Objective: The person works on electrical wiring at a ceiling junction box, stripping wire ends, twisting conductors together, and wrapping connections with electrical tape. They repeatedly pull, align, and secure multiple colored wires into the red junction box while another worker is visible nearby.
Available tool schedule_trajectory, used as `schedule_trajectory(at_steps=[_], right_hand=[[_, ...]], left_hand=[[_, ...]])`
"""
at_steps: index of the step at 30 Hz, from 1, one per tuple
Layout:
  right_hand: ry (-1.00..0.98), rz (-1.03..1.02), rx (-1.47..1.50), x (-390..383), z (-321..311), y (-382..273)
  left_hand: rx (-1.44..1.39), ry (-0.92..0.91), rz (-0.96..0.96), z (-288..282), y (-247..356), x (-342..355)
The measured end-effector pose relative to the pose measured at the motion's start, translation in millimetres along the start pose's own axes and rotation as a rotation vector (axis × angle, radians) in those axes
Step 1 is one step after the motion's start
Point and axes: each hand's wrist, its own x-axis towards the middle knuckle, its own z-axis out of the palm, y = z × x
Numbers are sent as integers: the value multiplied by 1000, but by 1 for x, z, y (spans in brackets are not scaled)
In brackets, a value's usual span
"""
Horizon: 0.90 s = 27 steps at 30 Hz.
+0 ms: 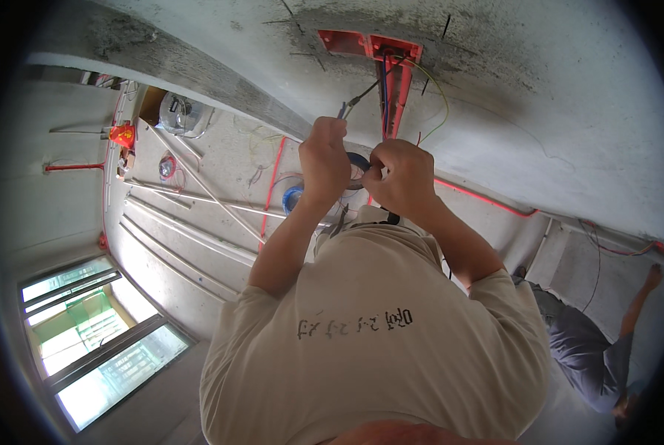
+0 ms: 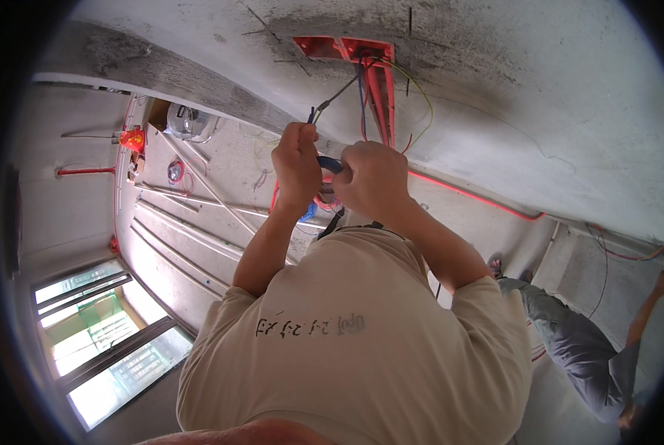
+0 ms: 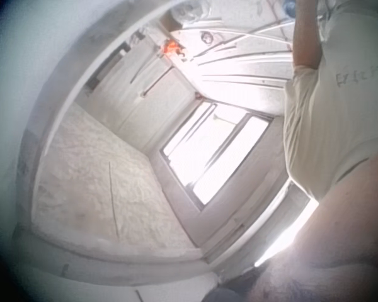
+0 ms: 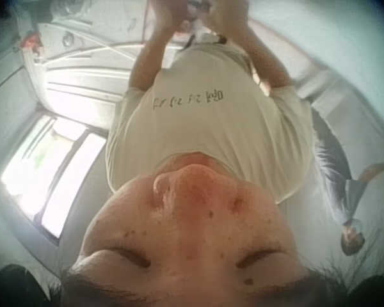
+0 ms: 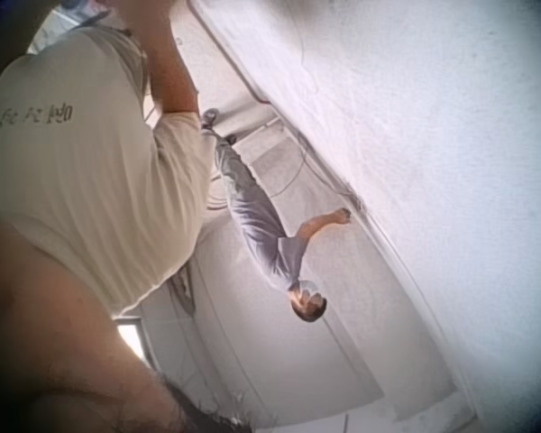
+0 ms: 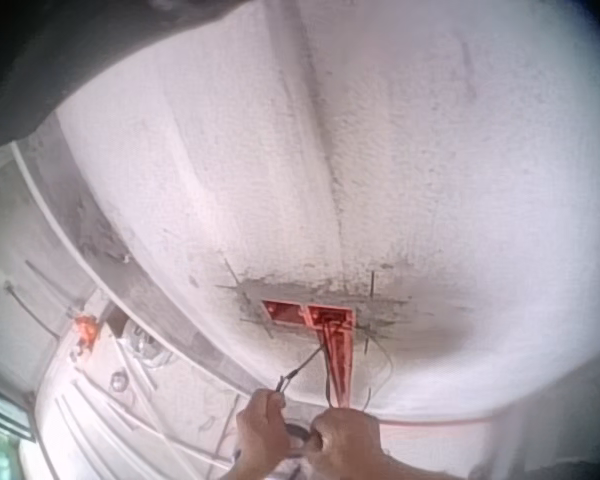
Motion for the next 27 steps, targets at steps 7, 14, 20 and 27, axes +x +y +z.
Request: schedule_trajectory(at_steps=[7,14,20,27], right_hand=[[14,-35,464,-20,-3,11],[-157,532,1222,-15,-1,10],[-263,365,1215,-17,15,30],[-100,135,911,18,10,31]], left_hand=[[-220,-13,-229,-2,0,6],[-247,-23,-325,-6,-2,11],[-283,-64,-337,-10,-1,11],[-182,-117,-141,-17,-11,13]])
